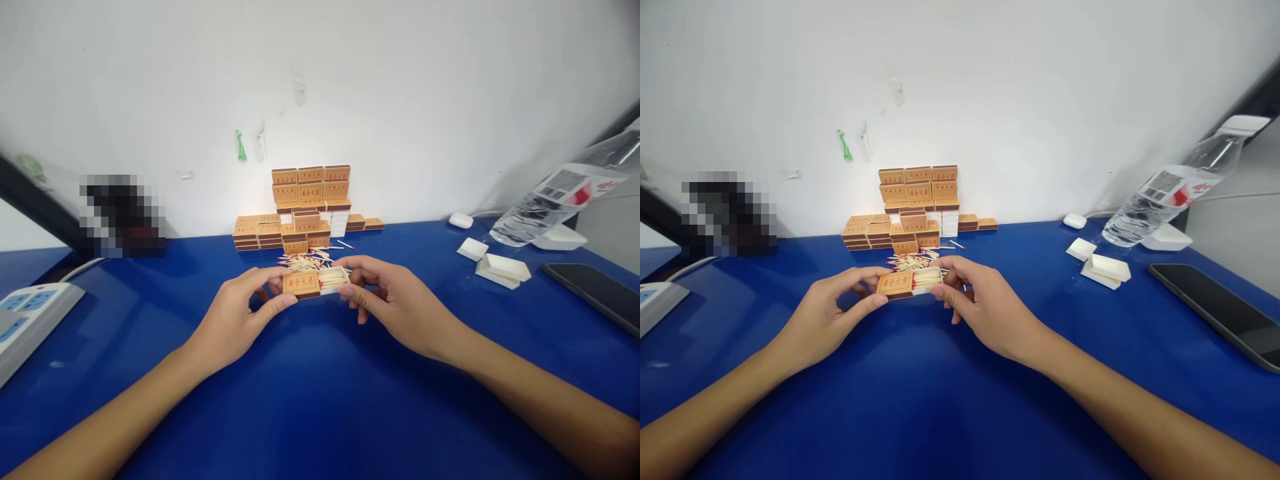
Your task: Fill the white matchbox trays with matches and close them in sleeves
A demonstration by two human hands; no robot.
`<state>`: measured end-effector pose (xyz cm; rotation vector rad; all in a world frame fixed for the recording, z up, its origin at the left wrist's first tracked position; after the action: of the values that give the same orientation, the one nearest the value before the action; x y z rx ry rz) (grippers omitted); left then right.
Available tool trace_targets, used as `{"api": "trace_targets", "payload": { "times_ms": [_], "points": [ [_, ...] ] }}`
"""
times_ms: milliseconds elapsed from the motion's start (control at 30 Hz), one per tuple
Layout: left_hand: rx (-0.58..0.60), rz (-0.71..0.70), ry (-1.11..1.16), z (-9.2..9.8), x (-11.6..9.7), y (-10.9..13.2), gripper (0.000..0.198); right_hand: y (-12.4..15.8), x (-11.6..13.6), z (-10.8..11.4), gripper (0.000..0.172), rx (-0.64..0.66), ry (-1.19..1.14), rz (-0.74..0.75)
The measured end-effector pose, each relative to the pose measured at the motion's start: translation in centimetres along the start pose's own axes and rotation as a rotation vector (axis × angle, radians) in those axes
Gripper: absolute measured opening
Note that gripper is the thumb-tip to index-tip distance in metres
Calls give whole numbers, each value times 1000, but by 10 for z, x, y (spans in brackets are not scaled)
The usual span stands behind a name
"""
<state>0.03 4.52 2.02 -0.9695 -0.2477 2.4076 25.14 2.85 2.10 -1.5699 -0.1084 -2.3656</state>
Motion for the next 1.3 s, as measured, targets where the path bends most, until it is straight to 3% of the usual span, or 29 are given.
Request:
{"api": "trace_targets", "payload": {
  "times_ms": [267, 600, 733, 867, 1067, 1200, 1233, 1300],
  "points": [
    [-10, -41, -16, 0, -2, 1, 44, 1, 3, 1, 42, 20, -51, -30],
    [-42, -161, -49, -1, -15, 6, 39, 3, 8, -6, 39, -14, -90, -101],
    [-71, -119, -52, -1, -14, 6, 40, 3, 7, -9, 53, -15, -148, -95],
    [-115, -26, -18, -3, -11, 7, 42, 13, 7, -19, 73, -156, -212, -78],
    [-126, -19, 50, -7, -15, 11, 39, 30, 15, -44, 78, 40, -162, -50],
    [-191, -12, 21, -6, -20, 12, 41, 31, 12, -42, 82, -209, -283, -67],
    [-208, -12, 15, -5, -21, 12, 41, 32, 13, -44, 81, -208, -277, -55],
    [-214, -13, 11, -6, -24, 13, 38, 34, 16, -52, 79, -57, -242, -37]
  ]
}}
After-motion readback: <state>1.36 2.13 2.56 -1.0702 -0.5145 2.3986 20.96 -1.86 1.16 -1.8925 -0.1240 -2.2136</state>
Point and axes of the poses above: each hand's wrist, its own y-axis away from the middle knuckle, its own z-axis out of the back of the hand, x = y × z, the point moved 3 cm from there along -y, towards the middle knuckle, and after that the axes turned 2 degrees about -y, right-handed, at the moved point
